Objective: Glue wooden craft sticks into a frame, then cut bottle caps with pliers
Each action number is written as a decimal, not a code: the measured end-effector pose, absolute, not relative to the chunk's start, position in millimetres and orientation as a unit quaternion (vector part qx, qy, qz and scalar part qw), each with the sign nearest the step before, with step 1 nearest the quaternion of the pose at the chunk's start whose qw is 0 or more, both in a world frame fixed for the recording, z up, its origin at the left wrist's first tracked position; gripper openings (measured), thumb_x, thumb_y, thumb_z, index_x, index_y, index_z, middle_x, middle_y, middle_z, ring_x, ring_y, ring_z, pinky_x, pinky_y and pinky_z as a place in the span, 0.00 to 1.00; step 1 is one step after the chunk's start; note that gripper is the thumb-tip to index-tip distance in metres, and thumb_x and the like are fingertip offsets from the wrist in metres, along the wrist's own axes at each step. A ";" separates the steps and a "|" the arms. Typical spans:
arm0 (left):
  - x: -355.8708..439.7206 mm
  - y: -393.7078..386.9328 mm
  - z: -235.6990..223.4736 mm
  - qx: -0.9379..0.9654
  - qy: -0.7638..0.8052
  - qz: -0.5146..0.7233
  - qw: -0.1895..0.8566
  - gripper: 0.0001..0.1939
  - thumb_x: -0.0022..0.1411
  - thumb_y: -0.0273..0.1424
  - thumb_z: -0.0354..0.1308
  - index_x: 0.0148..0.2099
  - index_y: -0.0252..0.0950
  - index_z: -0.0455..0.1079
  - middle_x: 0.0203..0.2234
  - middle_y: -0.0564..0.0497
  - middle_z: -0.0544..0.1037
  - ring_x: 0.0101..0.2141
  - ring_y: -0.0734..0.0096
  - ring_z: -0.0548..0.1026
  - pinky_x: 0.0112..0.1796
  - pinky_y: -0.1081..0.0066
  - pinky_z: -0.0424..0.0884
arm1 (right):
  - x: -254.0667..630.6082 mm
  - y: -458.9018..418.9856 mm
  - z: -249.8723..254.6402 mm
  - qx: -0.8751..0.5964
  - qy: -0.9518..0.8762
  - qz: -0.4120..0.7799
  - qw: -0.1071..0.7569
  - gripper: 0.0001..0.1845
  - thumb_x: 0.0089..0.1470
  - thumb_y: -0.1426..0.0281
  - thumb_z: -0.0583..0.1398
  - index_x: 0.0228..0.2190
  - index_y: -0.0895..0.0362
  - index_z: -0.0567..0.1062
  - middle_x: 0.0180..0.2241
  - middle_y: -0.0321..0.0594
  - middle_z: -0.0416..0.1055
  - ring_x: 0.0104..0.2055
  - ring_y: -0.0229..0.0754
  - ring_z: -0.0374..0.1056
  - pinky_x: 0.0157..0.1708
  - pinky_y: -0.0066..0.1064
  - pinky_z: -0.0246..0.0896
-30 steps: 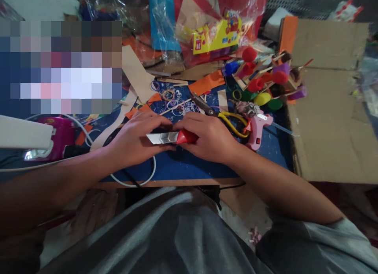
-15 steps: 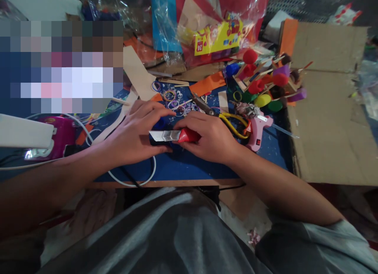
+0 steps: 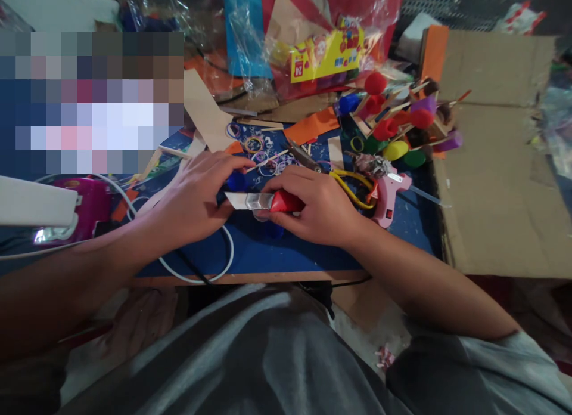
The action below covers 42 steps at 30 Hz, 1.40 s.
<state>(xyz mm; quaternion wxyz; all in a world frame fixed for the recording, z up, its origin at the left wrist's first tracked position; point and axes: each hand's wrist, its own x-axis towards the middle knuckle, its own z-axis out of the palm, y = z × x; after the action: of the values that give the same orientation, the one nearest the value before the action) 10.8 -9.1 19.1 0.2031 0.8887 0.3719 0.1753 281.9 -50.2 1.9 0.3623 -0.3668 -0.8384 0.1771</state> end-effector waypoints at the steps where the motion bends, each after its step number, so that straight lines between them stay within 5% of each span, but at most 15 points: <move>1: 11.4 -9.4 20.3 0.882 0.373 0.196 0.209 0.31 0.68 0.23 0.57 0.72 0.36 0.71 0.65 0.38 0.81 0.65 0.42 0.77 0.68 0.42 0.72 | 281.8 -50.2 2.5 -0.370 -0.834 0.170 0.371 0.14 0.68 0.59 0.72 0.48 0.55 0.84 0.41 0.43 0.86 0.42 0.48 0.83 0.43 0.37 0.78; 9: 17.7 -11.0 19.1 0.748 0.391 0.369 0.388 0.21 0.71 0.36 0.71 0.63 0.42 0.76 0.59 0.44 0.85 0.52 0.58 0.84 0.56 0.54 0.85 | 282.8 -49.3 4.8 -0.420 -0.805 0.118 0.402 0.18 0.72 0.56 0.68 0.54 0.54 0.84 0.48 0.49 0.88 0.48 0.57 0.86 0.49 0.47 0.83; 14: 20.0 -9.8 19.4 0.676 0.372 0.428 0.471 0.20 0.74 0.41 0.71 0.62 0.44 0.75 0.61 0.44 0.85 0.60 0.55 0.84 0.60 0.52 0.85 | 284.2 -50.7 3.6 -0.435 -0.807 0.109 0.384 0.19 0.73 0.55 0.67 0.56 0.52 0.85 0.47 0.46 0.90 0.47 0.56 0.87 0.47 0.45 0.84; 18: 20.6 -11.3 19.7 0.653 0.381 0.432 0.491 0.25 0.74 0.49 0.71 0.65 0.45 0.73 0.65 0.41 0.83 0.65 0.49 0.83 0.53 0.54 0.89 | 284.1 -52.1 2.8 -0.431 -0.812 0.110 0.377 0.20 0.73 0.53 0.67 0.56 0.52 0.85 0.49 0.47 0.90 0.48 0.55 0.88 0.50 0.45 0.85; 25: 20.5 -7.5 10.1 0.646 0.328 0.430 0.539 0.24 0.74 0.43 0.70 0.65 0.47 0.69 0.65 0.44 0.83 0.67 0.50 0.83 0.55 0.53 0.89 | 284.1 -52.3 4.6 -0.412 -0.821 0.113 0.379 0.18 0.73 0.54 0.68 0.54 0.52 0.85 0.46 0.46 0.90 0.45 0.54 0.88 0.46 0.43 0.84; 29: 21.2 -4.7 7.9 0.590 0.337 0.438 0.589 0.29 0.67 0.47 0.77 0.61 0.46 0.70 0.63 0.47 0.85 0.60 0.55 0.87 0.59 0.52 0.89 | 284.8 -52.9 5.8 -0.411 -0.822 0.120 0.375 0.17 0.73 0.54 0.68 0.54 0.51 0.84 0.46 0.46 0.90 0.44 0.54 0.87 0.45 0.43 0.84; 36: 23.0 -5.8 9.0 0.575 0.342 0.448 0.594 0.29 0.63 0.51 0.80 0.58 0.45 0.76 0.61 0.49 0.87 0.67 0.50 0.83 0.66 0.48 0.84 | 284.8 -53.0 4.4 -0.411 -0.820 0.120 0.378 0.19 0.73 0.52 0.68 0.54 0.51 0.85 0.47 0.45 0.90 0.45 0.54 0.88 0.46 0.42 0.85; 42: 22.0 -4.8 7.5 0.550 0.343 0.441 0.621 0.24 0.67 0.43 0.77 0.53 0.45 0.67 0.61 0.49 0.87 0.57 0.58 0.89 0.56 0.55 0.89 | 284.3 -53.7 6.9 -0.395 -0.828 0.126 0.378 0.20 0.74 0.53 0.67 0.57 0.52 0.84 0.50 0.47 0.90 0.49 0.54 0.89 0.49 0.42 0.86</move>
<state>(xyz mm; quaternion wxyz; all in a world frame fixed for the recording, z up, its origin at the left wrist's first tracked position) 22.0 -4.8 7.5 0.6205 0.5501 0.3428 0.4414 284.3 -53.7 6.9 0.3775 -0.3952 -0.8279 0.1260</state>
